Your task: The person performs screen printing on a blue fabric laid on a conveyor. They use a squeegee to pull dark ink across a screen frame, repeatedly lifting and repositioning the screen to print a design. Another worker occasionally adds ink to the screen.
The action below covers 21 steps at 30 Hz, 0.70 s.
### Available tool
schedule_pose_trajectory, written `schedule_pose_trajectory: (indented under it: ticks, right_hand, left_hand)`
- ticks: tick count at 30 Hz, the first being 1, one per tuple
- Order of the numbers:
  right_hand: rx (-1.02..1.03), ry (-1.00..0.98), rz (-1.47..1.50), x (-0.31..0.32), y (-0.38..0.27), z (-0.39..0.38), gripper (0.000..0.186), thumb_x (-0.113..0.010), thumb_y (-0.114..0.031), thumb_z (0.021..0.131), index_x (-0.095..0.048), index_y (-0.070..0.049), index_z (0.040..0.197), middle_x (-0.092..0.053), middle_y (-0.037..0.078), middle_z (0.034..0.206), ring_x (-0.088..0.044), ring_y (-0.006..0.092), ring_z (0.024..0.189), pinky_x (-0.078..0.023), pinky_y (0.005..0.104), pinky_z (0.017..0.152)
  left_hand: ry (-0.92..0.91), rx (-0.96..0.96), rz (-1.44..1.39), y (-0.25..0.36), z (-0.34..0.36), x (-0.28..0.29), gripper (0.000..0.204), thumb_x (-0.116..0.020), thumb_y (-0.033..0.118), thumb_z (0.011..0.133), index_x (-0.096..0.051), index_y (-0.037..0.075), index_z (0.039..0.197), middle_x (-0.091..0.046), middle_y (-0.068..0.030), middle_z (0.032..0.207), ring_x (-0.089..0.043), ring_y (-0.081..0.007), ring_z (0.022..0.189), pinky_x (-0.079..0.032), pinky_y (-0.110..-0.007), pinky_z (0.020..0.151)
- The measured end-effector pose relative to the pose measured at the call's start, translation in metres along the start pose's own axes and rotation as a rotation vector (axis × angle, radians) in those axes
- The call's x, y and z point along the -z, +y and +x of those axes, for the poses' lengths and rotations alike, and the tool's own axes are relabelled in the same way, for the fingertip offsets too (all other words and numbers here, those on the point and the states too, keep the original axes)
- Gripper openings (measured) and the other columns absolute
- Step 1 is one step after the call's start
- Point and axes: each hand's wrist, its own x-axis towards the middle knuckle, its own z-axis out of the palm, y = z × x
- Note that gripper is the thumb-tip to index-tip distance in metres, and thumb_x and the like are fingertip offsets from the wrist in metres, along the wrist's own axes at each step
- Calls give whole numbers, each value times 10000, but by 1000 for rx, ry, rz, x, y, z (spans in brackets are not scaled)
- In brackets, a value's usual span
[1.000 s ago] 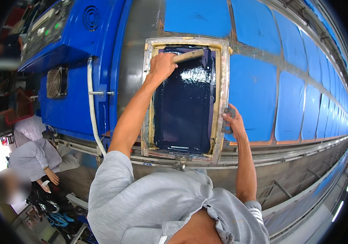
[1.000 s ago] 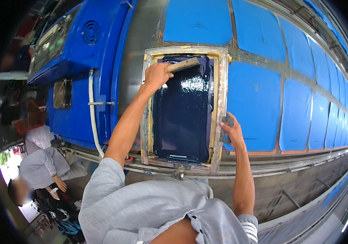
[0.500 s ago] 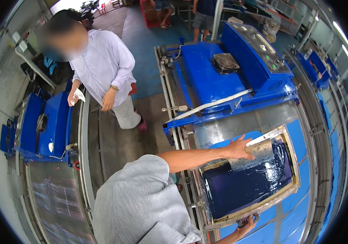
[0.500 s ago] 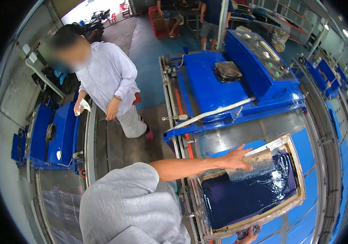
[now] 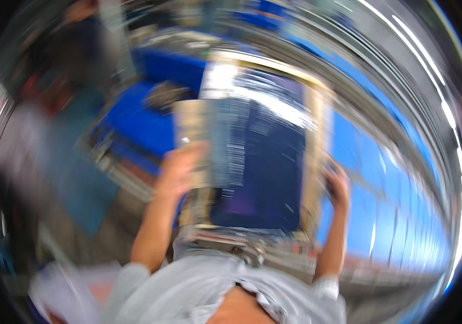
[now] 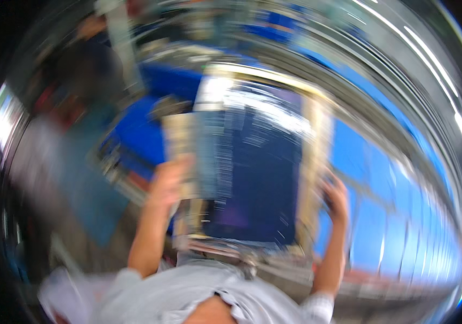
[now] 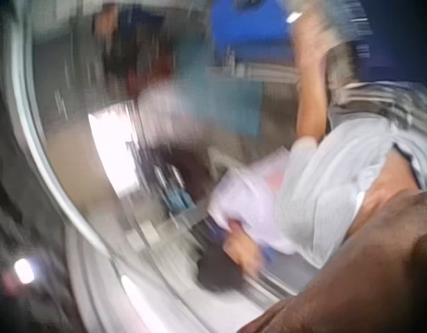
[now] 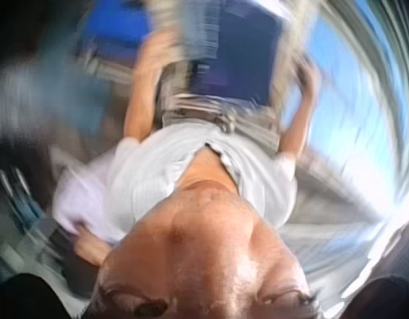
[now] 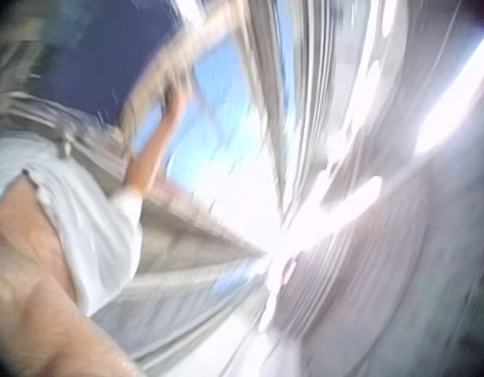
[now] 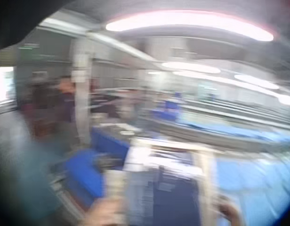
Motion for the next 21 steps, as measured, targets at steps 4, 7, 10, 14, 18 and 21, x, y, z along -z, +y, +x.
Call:
schedule_pose_trajectory:
  ticks: [4, 7, 10, 14, 18, 21]
  right_hand:
    - [-59, -225, -122, -53, -20, 46, 545, -726, -162, 842, -574, -80, 1359, -675, 70, 1008, -642, 135, 841, -543, 314, 737]
    - [28, -399, 47, -75, -31, 57, 459, -746, -132, 795, -657, -58, 1239, -665, 41, 922, -600, 114, 729, -504, 286, 602]
    - [36, -444, -10, -118, -49, 65, 305, -775, -152, 768, -705, -46, 1046, -641, 10, 772, -552, 91, 647, -454, 278, 555]
    - [-86, -499, -76, -140, -32, 81, 433, -706, -118, 846, -624, -65, 1268, -705, 90, 1013, -675, 141, 803, -562, 316, 729]
    - [-51, -399, -102, -140, -53, 76, 559, -693, -123, 817, -592, -90, 1366, -658, 28, 1025, -601, 124, 885, -498, 304, 695]
    - [-43, -419, -125, -142, -46, 80, 610, -662, -147, 811, -548, -35, 1400, -655, 24, 1038, -621, 123, 863, -526, 293, 702]
  left_hand:
    - [138, -97, 5, 32, -32, 46, 536, -653, 341, 949, -548, -24, 1327, -559, -162, 1344, -549, -278, 1221, -479, -456, 1009]
    - [-25, -282, 212, 40, -56, 38, 783, -607, 437, 949, -319, -33, 1505, -381, -195, 1521, -428, -317, 1355, -327, -442, 1148]
    - [-256, -691, 761, 43, -55, 86, 788, -583, 378, 955, -262, -71, 1517, -357, -246, 1526, -399, -357, 1381, -308, -443, 1157]
    - [312, -104, 53, 75, -71, 88, 518, -636, 302, 952, -541, -53, 1317, -596, -173, 1278, -604, -275, 1141, -506, -421, 962]
    - [441, -162, 17, 69, -61, 57, 489, -742, 275, 906, -549, -61, 1205, -650, -148, 1097, -674, -227, 955, -587, -380, 779]
    - [455, -171, -5, 68, -63, 58, 614, -779, 290, 877, -479, -130, 1210, -633, -201, 1103, -679, -247, 947, -594, -388, 771]
